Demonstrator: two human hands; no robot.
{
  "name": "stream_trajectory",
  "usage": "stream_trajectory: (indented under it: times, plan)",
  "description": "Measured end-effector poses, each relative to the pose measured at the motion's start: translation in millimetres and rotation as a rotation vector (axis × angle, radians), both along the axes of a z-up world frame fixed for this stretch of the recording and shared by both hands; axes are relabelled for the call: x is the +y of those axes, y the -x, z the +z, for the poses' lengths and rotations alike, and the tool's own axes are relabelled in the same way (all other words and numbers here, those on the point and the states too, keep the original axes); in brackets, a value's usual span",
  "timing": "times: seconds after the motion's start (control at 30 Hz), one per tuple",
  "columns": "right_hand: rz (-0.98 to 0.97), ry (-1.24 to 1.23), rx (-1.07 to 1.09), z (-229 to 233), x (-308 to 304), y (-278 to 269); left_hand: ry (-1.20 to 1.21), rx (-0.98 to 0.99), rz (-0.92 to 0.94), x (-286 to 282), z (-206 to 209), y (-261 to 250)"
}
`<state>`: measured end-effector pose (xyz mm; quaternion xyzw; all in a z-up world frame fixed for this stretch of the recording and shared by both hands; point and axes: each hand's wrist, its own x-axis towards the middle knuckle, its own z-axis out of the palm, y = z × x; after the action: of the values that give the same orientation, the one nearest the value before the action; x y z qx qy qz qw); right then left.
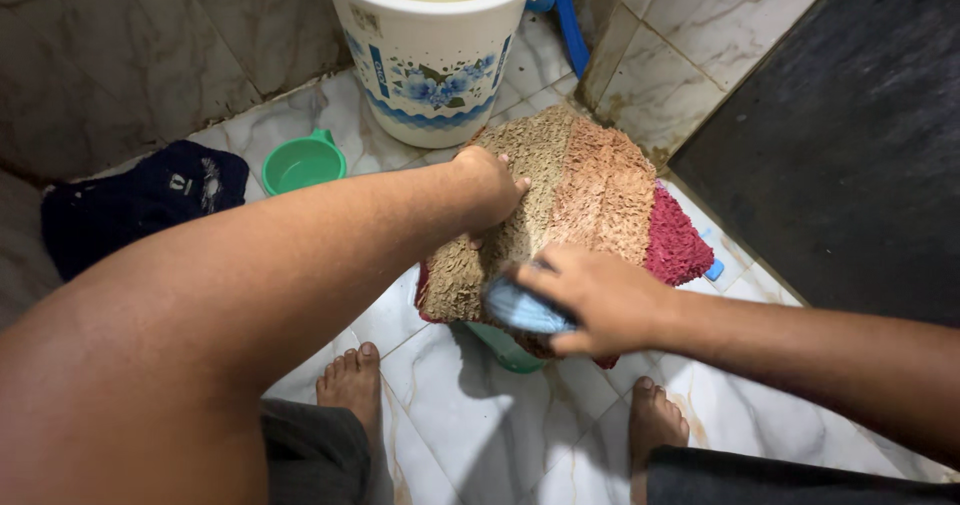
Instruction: The person washes a mat by applying water from a small container, scrubbing the surface with a blue brush, and rinsing it while the mat sits on a green basin.
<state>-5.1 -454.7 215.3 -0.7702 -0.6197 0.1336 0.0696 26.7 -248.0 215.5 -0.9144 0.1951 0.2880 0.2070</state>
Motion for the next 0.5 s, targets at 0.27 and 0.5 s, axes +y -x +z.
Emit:
stream_trajectory:
  times: [0.27,0.5]
  plan:
    - [0.115,-0.067,-0.079,-2,-19,-32,0.015,-0.019,0.022,2,4,3]
    - [-0.611,0.150,-0.266,2,-50,-117,0.049,-0.062,0.013,9,-7,-2]
